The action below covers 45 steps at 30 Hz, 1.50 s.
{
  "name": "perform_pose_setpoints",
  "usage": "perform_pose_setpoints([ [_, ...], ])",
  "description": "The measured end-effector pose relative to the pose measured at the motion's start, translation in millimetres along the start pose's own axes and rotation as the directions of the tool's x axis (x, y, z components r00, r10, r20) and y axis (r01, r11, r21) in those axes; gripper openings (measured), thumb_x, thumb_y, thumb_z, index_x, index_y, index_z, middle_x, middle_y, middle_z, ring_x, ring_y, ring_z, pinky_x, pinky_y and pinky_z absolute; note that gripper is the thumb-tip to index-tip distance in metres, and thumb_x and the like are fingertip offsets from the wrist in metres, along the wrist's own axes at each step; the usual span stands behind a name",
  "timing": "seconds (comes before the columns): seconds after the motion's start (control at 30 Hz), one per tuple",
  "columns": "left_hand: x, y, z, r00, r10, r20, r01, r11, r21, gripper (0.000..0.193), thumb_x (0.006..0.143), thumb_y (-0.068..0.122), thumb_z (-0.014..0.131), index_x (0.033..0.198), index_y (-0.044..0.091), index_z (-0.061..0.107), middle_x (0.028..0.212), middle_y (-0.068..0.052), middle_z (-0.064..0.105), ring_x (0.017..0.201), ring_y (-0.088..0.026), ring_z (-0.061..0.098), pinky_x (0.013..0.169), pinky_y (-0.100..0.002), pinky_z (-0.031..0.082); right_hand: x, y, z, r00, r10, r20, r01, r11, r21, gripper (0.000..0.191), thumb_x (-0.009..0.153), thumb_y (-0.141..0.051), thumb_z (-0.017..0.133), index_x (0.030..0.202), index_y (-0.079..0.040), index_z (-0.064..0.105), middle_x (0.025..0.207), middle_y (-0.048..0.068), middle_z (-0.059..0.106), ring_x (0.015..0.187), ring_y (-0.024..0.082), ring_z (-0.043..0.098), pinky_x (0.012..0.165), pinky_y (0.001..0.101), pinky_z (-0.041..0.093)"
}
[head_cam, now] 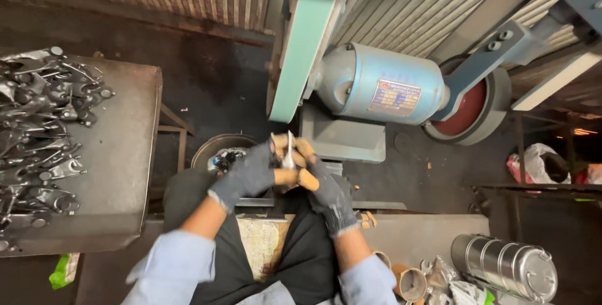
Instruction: The person sits at a belt grinder and holds small metal workpieces against the abrasive belt, producing sparks as they grind each piece. They reposition and turn the pieces between passes and set finished pieces aside, working through a pile of similar parts one at a time.
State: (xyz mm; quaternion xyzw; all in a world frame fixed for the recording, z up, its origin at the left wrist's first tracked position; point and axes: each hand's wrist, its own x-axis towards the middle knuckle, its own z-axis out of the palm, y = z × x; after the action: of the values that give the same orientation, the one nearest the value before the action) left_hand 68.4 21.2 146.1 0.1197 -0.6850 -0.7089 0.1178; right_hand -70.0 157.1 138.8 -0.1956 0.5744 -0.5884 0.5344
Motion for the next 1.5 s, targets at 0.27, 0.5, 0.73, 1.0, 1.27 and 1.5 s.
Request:
perform_pose_setpoints([
  [0.27, 60.3, -89.6, -36.3, 0.99, -0.072, -0.124, 0.022, 0.93, -0.368, 0.031, 0.086, 0.006, 0.069, 0.116, 0.004, 0.067, 0.105, -0.003, 0.074, 0.096, -0.014, 0.071, 0.086, -0.029, 0.057, 98.9, 65.4, 9.0, 0.978, -0.205, 0.041, 0.2, 0.975, 0.095, 0.043, 0.093, -0.029, 0.076, 0.123, -0.002, 0.061, 0.101, 0.004, 0.067, 0.083, 0.012, 0.064, 0.068, 0.0262, 0.052],
  [0.5, 53.7, -103.9, -35.6, 0.993, -0.074, -0.092, 0.036, 0.93, -0.365, 0.039, 0.078, 0.004, 0.077, 0.116, 0.004, 0.066, 0.105, -0.005, 0.072, 0.096, -0.013, 0.068, 0.085, -0.032, 0.056, 117.7, 77.2, -19.9, 0.977, -0.096, 0.188, 0.03, 0.945, 0.326, 0.045, 0.093, -0.038, 0.069, 0.118, -0.001, 0.061, 0.1, 0.002, 0.067, 0.086, 0.009, 0.062, 0.077, 0.0247, 0.052],
  [0.73, 50.1, -66.8, -39.0, 0.978, -0.005, -0.206, -0.009, 0.998, -0.067, 0.03, 0.09, 0.015, 0.074, 0.117, 0.003, 0.071, 0.107, -0.008, 0.078, 0.097, -0.016, 0.073, 0.087, -0.032, 0.059, 82.6, 43.6, 3.7, 0.976, -0.209, 0.066, 0.215, 0.972, -0.092, 0.036, 0.104, -0.021, 0.07, 0.126, 0.007, 0.063, 0.103, 0.001, 0.063, 0.092, 0.011, 0.058, 0.082, 0.0285, 0.051],
  [1.0, -13.4, -26.1, 2.9, 0.906, 0.341, -0.249, 0.002, 0.587, 0.81, 0.069, 0.075, 0.019, 0.084, 0.137, 0.004, 0.059, 0.134, -0.015, 0.064, 0.117, -0.034, 0.063, 0.098, -0.047, 0.051, 4.0, -7.7, 38.0, 0.984, -0.143, -0.103, 0.083, 0.893, -0.441, 0.051, 0.096, -0.025, 0.068, 0.142, -0.005, 0.057, 0.116, 0.006, 0.069, 0.103, 0.015, 0.063, 0.093, 0.0293, 0.052],
  [1.27, -26.9, -6.8, 16.0, 0.949, 0.221, -0.225, -0.118, 0.911, 0.395, 0.077, 0.07, 0.021, 0.09, 0.136, 0.003, 0.055, 0.124, -0.017, 0.064, 0.108, -0.033, 0.066, 0.091, -0.044, 0.054, -24.8, -7.6, 16.2, 0.983, -0.002, 0.182, 0.038, 0.981, -0.193, 0.034, 0.102, -0.025, 0.06, 0.13, -0.006, 0.064, 0.117, 0.009, 0.073, 0.104, 0.022, 0.068, 0.09, 0.0348, 0.053],
  [1.5, 22.7, -35.6, -17.5, 0.998, 0.016, -0.067, -0.039, 0.938, -0.345, 0.028, 0.09, 0.007, 0.07, 0.117, 0.001, 0.068, 0.103, -0.005, 0.073, 0.089, -0.014, 0.069, 0.077, -0.028, 0.059, 63.6, 47.2, -13.3, 0.969, -0.191, 0.157, 0.218, 0.961, -0.172, 0.029, 0.105, -0.021, 0.062, 0.128, -0.004, 0.062, 0.103, 0.011, 0.07, 0.083, 0.021, 0.066, 0.069, 0.0361, 0.05],
])
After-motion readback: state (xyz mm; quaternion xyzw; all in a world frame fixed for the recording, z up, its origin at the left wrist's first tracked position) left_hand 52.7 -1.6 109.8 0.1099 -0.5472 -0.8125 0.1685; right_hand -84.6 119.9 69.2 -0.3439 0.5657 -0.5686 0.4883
